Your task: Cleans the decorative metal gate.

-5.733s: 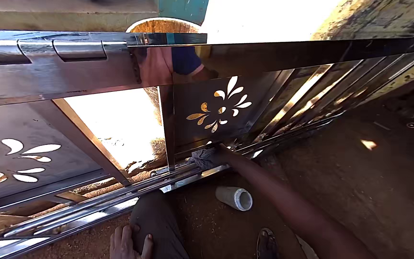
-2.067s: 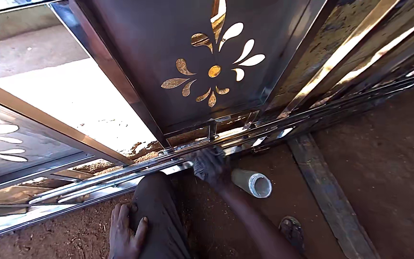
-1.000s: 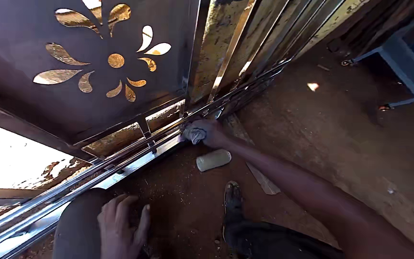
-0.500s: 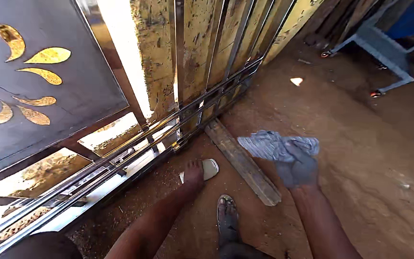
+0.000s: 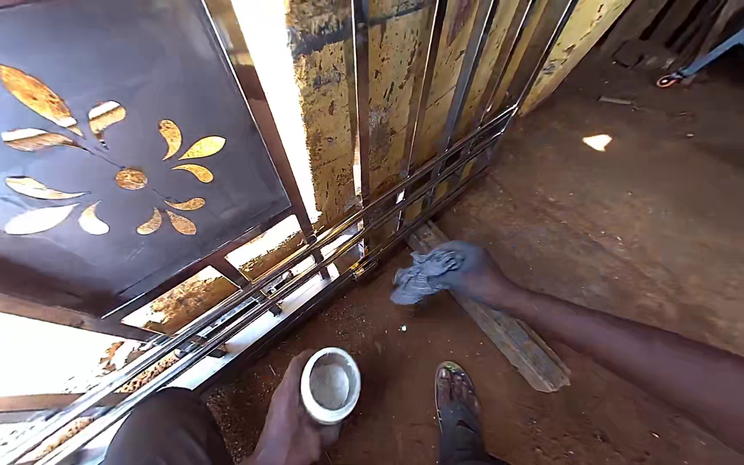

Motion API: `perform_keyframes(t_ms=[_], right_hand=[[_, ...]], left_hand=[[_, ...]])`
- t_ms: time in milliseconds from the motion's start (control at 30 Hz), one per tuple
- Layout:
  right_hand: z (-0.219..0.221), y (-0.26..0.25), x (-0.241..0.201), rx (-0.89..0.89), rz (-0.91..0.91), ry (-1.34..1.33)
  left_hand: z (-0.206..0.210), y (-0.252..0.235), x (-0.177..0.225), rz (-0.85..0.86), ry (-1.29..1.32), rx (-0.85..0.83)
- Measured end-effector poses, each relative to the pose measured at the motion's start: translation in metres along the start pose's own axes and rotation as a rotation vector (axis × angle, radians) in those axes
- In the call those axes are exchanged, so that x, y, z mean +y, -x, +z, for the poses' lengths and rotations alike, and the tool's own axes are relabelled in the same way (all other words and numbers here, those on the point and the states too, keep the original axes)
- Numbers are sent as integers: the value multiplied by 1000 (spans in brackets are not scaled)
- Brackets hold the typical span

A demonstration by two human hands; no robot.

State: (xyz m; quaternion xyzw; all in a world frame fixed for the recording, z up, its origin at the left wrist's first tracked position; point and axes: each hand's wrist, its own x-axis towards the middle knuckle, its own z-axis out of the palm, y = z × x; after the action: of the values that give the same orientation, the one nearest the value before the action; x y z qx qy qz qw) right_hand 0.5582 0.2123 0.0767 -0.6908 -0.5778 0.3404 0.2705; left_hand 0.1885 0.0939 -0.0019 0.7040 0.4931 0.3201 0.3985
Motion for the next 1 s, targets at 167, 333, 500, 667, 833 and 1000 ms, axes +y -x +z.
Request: perform_keyframes(t_ms=[167,333,500,667,833,1000], right_hand=[[130,-38,20,248,-462,137],[243,-31,20,106,-255,473],[230,-58,-17,-227,21,716],[236,-50,-20,-73,42,683],[236,-38,-15,-125,45,701],[240,-49,-29,-48,92,725]], left_hand=[[-19,25,-20,47,-28,68],[-16,18,-28,-1,-87,145],[-23,11,-32,38,-73,194],[-27,15,-37,22,-113,179],[-28,11,-33,22,-102,197],[-26,13,-36,-6,-160,164]])
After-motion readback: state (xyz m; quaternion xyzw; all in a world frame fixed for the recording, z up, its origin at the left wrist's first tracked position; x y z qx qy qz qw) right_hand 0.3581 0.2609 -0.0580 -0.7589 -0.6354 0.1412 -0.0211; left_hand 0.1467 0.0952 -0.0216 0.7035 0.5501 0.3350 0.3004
